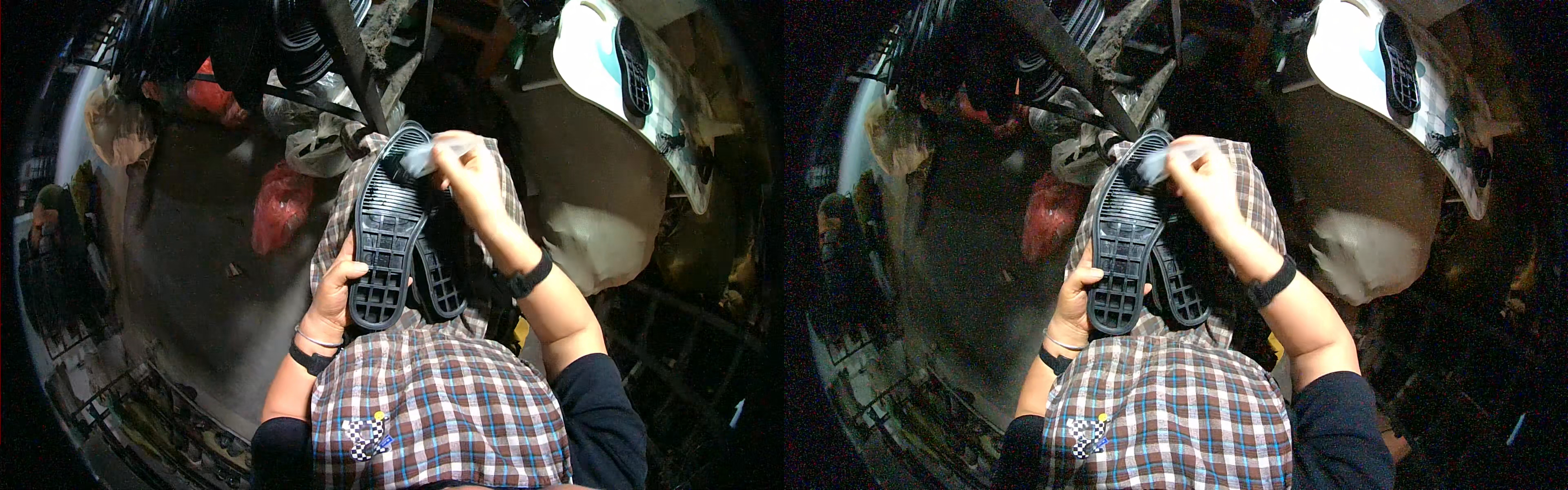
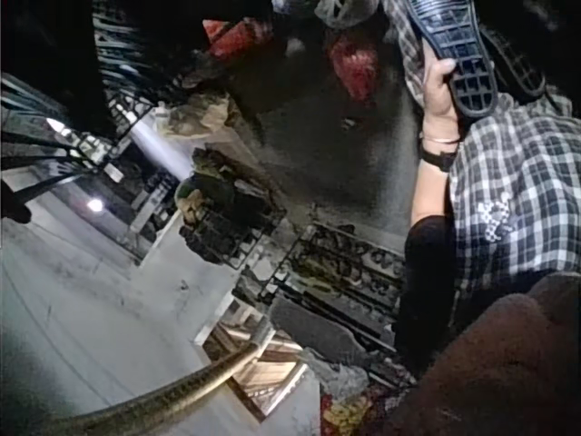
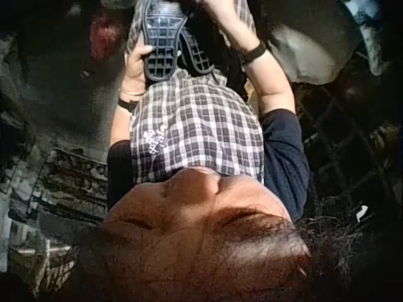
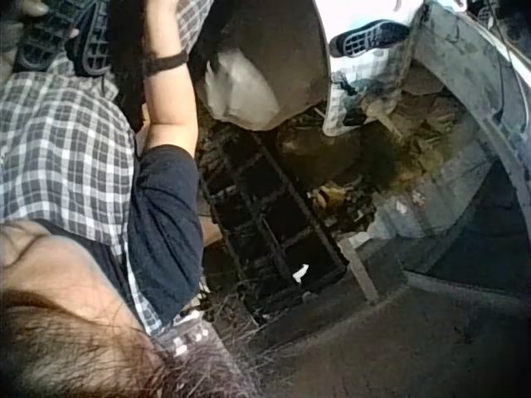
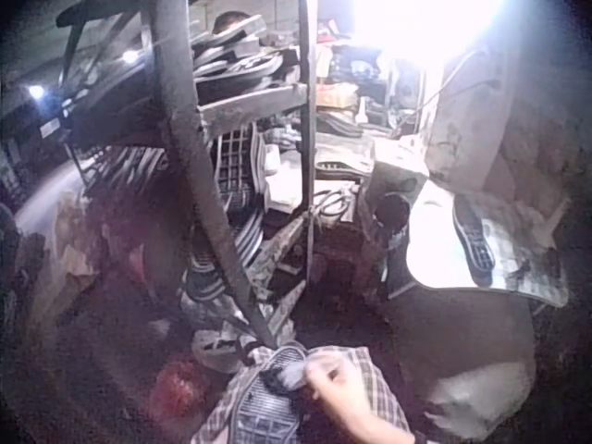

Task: Applying liquid adhesive or primer onto the bottom surfaces of black shoe outsoles using a small brush tool.

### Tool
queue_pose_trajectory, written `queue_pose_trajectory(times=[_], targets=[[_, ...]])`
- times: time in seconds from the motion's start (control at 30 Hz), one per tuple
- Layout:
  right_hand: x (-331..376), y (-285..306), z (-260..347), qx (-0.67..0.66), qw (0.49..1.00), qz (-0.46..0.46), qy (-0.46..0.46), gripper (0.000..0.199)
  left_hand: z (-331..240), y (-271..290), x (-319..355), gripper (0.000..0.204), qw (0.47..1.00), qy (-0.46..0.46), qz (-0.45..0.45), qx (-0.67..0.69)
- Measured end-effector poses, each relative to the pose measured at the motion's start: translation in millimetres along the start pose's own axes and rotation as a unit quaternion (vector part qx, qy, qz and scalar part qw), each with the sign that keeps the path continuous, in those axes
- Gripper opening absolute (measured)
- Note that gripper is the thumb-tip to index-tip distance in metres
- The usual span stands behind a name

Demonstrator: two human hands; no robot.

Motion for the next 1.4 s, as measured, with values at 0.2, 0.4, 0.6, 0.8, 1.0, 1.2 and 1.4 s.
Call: queue_pose_trajectory(times=[0.2,0.4,0.6,0.8,1.0,1.2,1.4], targets=[[-9,6,12,0.012,1.0,0.016,0.001,0.024,-1,-1,-2,0.082,0.999,-0.02,0.013,-0.024],[29,-24,11,0.004,0.984,0.158,-0.085,0.026,0,4,-2,0.084,1.0,-0.009,0.021,-0.017],[40,-29,10,0.014,0.983,0.156,-0.099,0.023,2,5,-11,0.06,0.999,-0.032,0.019,0.014],[22,-15,22,-0.012,0.997,0.072,-0.04,0.019,-1,3,-21,0.066,0.996,-0.021,0.072,0.048],[79,-36,29,0.04,0.984,0.158,-0.077,0.024,-7,0,-34,0.065,0.994,-0.039,-0.033,0.095],[89,-39,31,0.118,0.985,0.125,-0.029,0.024,-8,-1,-42,0.063,0.993,-0.053,0.025,0.105],[63,-27,38,0.062,0.996,0.056,-0.008,0.014,-10,-15,-36,0.062,0.984,-0.037,0.16,0.072]])
Point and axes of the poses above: each hand's wrist, its own x-axis away from the middle knuckle, its own y-axis out of the back of the hand, z = x × y, the point moved 6 cm from there along -x, towards the middle knuckle, and after that the axes turned 9 degrees about -y, right-handed, at the moved point
